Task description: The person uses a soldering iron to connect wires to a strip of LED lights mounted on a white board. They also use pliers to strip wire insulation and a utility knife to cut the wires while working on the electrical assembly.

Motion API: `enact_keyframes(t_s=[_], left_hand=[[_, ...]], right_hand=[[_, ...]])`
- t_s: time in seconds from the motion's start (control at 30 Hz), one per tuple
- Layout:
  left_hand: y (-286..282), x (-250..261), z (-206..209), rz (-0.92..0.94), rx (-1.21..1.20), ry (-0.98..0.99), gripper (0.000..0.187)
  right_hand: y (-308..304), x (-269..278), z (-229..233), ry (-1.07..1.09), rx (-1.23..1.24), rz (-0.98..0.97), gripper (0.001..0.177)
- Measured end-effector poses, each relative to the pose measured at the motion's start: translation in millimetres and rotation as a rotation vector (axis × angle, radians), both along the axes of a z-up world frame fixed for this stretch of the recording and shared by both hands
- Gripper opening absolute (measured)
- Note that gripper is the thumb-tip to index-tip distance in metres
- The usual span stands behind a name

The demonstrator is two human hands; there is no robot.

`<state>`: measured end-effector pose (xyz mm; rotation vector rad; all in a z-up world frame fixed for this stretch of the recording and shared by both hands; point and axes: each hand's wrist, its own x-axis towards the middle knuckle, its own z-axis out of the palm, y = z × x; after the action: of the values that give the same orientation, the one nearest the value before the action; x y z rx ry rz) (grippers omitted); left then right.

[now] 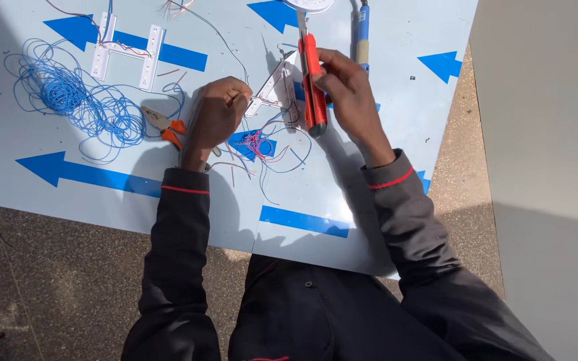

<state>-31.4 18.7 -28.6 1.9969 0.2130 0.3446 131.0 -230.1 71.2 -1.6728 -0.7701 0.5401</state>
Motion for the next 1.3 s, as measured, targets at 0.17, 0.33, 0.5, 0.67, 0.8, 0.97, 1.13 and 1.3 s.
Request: enact_keyframes(t_s=[0.17,0.33,0.5,0.67,0.8,0.97,1.13,1.3], left_hand=[[5.7,4.4,29.6,-0.096,0.041,0.015,0.012],[15.8,6.8,7.9,-0.170,0.036,-0.025,0.013],[16.3,4.8,-7.7,-0.155,0.036,-0.064,0.014],[17.1,3.5,-7.8,-0.149,0.027,-0.087,0.014],[14.3,0.4,-2.8,-0.153,0.028,-0.075,0.013],[14.7,1.7,-7.1,-0.148,0.040,-0.085,0.015],[9.4,-1.5,-7.7,-0.109,0.060,-0.075,0.015],[10.8,2.0,-19.8,-0.100,0.122,-0.065,0.016]], right_hand=[[-18.1,-78.9,-26.3,0.241,-0.052,-0.046,0.071],[-5.8,-118.4,-62.6,0.325,-0.009,-0.033,0.072],[12.6,-129.7,-77.4,0.239,0.002,-0.029,0.070],[16.9,-128.0,-76.0,0.222,-0.009,-0.021,0.069],[18.4,-128.4,-76.5,0.205,-0.023,-0.025,0.067],[20.0,-127.7,-72.3,0.188,-0.034,-0.012,0.068],[21.7,-127.8,-61.9,0.198,-0.038,-0.012,0.068],[26.1,-128.8,-80.9,0.212,-0.016,-0.027,0.069]])
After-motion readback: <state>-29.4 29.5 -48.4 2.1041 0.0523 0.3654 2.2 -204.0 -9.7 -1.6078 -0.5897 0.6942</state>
